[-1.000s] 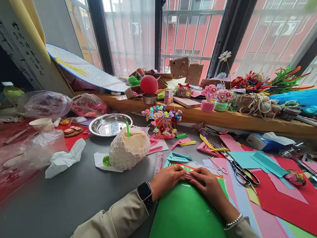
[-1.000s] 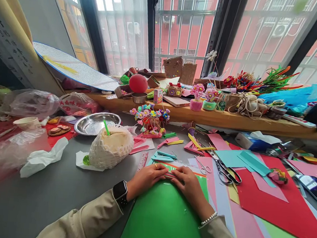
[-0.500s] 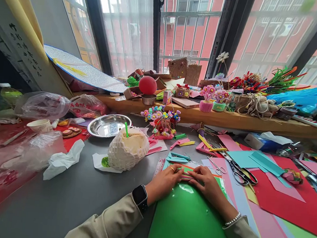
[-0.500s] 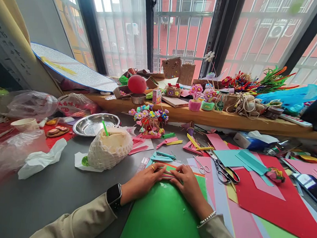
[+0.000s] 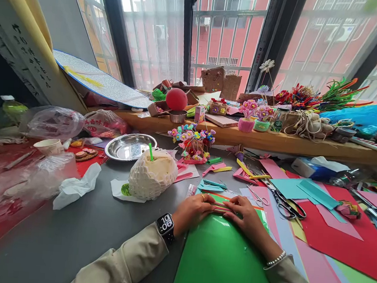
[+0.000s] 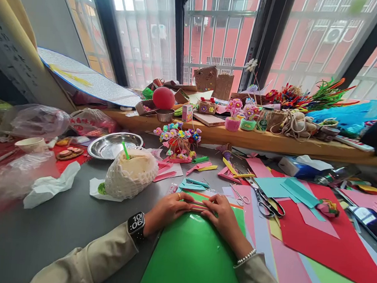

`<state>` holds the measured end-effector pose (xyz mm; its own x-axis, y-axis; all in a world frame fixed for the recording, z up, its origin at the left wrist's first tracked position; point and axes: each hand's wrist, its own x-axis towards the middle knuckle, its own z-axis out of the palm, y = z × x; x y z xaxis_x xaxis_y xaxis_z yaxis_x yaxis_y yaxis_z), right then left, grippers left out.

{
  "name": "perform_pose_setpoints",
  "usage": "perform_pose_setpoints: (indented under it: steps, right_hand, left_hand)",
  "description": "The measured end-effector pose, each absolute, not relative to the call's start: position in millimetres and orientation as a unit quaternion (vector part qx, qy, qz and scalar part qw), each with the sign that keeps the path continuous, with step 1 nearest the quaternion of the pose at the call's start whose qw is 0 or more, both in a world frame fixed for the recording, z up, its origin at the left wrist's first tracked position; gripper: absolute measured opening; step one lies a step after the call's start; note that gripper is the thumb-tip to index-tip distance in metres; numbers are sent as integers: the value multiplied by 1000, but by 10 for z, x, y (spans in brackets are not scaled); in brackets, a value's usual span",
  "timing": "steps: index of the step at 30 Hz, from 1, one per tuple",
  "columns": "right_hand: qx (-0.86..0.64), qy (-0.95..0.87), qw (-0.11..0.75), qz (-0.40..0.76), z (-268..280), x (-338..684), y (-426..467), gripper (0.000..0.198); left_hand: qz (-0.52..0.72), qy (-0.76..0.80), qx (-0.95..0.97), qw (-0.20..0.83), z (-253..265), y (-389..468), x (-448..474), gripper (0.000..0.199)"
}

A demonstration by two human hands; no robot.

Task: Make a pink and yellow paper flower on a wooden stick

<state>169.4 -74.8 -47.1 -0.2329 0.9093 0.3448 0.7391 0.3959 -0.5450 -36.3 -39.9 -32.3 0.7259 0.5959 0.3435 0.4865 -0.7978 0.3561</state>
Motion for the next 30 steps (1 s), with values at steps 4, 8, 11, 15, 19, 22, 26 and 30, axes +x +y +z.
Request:
perform_pose_setpoints:
  steps: [4, 8, 11, 15, 19, 22, 26, 30]
  right_hand:
    - [-522, -774, 324, 157, -453, 1715, -751, 31]
    - [-530, -766, 330, 152, -447, 1720, -741, 33]
    - [-528, -768, 329, 149, -435, 1709, -729, 25]
    - [-527, -770, 326, 151, -402, 1693, -719, 23]
    - [-529, -769, 327, 145, -397, 1692, -715, 23]
    - [-530, -773, 322, 137, -408, 1696, -713, 21]
    - [-527, -780, 315, 124, -406, 1698, -720, 19]
    - [-521, -794, 294, 105, -376, 1698, -722, 15]
  left_hand:
    - [233, 300, 917, 122, -316, -416, -356, 24]
    - [221, 303, 914, 157, -294, -393, -349, 20]
    - [215, 319, 903, 193, -227, -347, -342, 27]
    - [175, 328, 900, 229, -111, -282, -342, 41]
    - [135, 318, 911, 227, -70, -241, -339, 35]
    - [130, 307, 920, 204, -90, -225, -318, 27]
    - [126, 322, 923, 170, -101, -234, -281, 20]
    - [116, 327, 925, 154, -68, -263, -263, 17]
